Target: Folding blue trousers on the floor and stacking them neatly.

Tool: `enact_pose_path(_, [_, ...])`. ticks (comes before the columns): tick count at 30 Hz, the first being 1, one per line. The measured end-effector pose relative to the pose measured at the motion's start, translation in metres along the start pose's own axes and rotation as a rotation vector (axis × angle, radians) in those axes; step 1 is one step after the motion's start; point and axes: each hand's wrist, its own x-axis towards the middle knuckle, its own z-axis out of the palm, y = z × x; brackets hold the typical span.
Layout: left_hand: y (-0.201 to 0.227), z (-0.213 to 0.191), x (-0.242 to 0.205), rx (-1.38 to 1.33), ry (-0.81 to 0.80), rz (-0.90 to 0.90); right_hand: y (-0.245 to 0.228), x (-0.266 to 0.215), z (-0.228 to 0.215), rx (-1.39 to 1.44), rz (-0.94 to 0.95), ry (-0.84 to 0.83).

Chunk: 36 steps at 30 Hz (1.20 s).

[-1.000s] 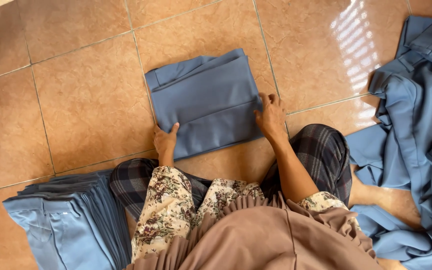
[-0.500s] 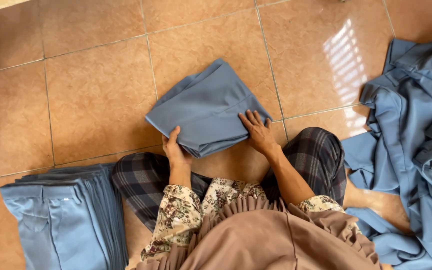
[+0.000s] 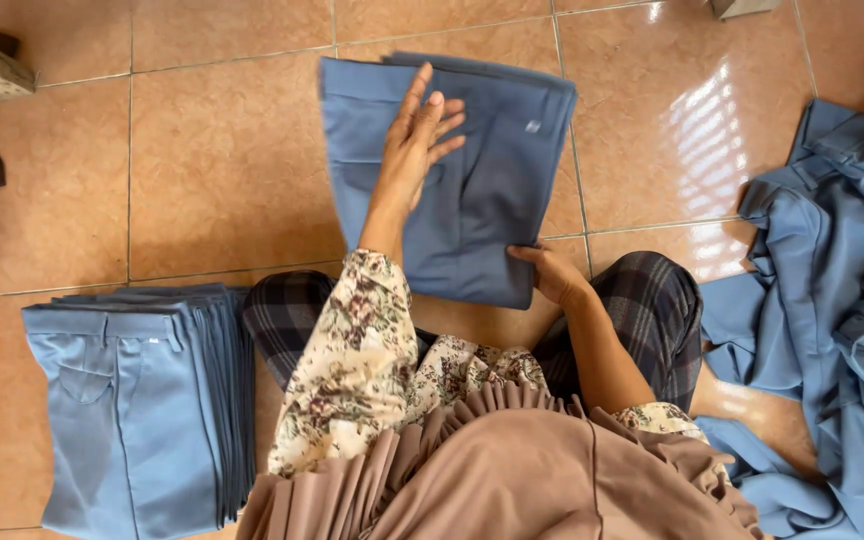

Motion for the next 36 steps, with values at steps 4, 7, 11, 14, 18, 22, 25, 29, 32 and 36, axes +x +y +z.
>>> enact_pose_path(4, [-0.079,-0.078,0.011,0.413,0.179,0.0,0.009,0.011,-0.012,-0.173,-0.172,0.229])
enact_pose_path(7, [-0.151,-0.15,-0.013,0.746,0.287,-0.188,0.015,0.023,-0.031,-0.415,-0.234,0.382])
enact_pose_path(11, [-0.281,-0.237,-0.041,0.791,0.318,-0.503,0.03,0.048,-0.057,-0.802,-0.238,0.474])
enact_pose_path(14, [-0.283,-0.226,-0.054,0.734,0.291,-0.437,0.037,0.058,-0.065,-0.869,-0.219,0.49])
enact_pose_path(18, [-0.295,-0.207,-0.032,0.914,0.324,-0.419,0.057,0.079,-0.09,-0.899,-0.139,0.584])
enact_pose_path(22, [-0.285,-0.185,-0.032,0.858,0.34,-0.36,0.074,0.083,-0.1,-0.963,-0.09,0.577])
enact_pose_path(25, [-0.279,-0.181,-0.045,0.894,0.351,-0.221,0.064,0.062,-0.084,-0.914,-0.068,0.499])
enact_pose_path(29, [-0.207,-0.155,-0.058,0.885,0.434,-0.032,0.042,0.036,-0.07,-0.734,-0.107,0.438])
enact_pose_path(32, [-0.161,-0.136,-0.059,0.81,0.459,0.083,0.024,0.012,-0.056,-0.571,-0.126,0.389])
enact_pose_path(36, [-0.173,-0.136,-0.043,0.834,0.457,0.133,0.017,0.007,-0.053,-0.508,-0.171,0.411])
